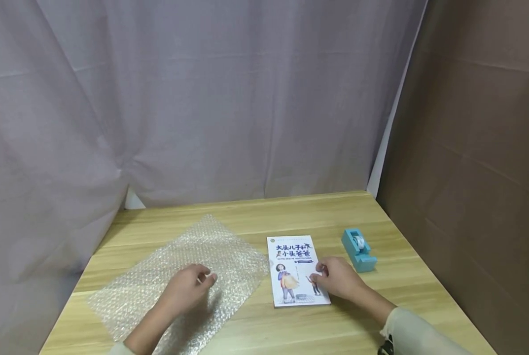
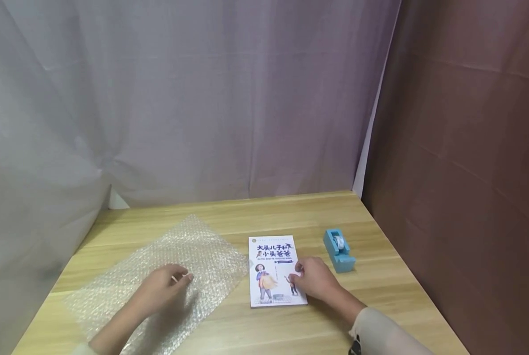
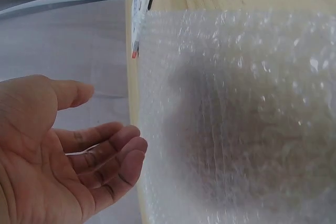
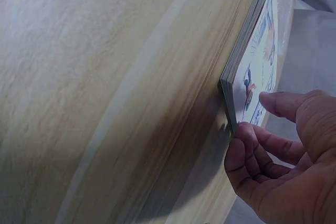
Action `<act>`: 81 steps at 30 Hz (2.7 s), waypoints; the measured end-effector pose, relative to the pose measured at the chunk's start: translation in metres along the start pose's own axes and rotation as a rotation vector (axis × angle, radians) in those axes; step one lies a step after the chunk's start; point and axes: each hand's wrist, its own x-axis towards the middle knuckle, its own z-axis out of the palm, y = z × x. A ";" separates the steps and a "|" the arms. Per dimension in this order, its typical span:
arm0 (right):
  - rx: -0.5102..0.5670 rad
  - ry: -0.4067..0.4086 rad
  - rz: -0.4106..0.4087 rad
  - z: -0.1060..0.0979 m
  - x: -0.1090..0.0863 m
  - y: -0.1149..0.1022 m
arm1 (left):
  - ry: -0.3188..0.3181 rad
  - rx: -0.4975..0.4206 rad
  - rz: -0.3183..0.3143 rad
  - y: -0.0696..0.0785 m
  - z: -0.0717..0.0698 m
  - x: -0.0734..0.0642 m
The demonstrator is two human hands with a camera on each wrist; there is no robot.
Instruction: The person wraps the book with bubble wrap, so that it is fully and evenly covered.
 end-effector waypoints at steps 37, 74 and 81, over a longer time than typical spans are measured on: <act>-0.043 -0.024 0.080 0.002 -0.003 0.010 | -0.118 0.030 0.139 0.038 0.059 0.031; -0.011 -0.012 0.107 0.001 -0.006 0.002 | -0.190 -0.119 0.211 0.062 0.116 0.051; -0.025 -0.011 0.103 0.003 -0.005 0.002 | -0.232 -0.260 0.171 0.052 0.122 0.056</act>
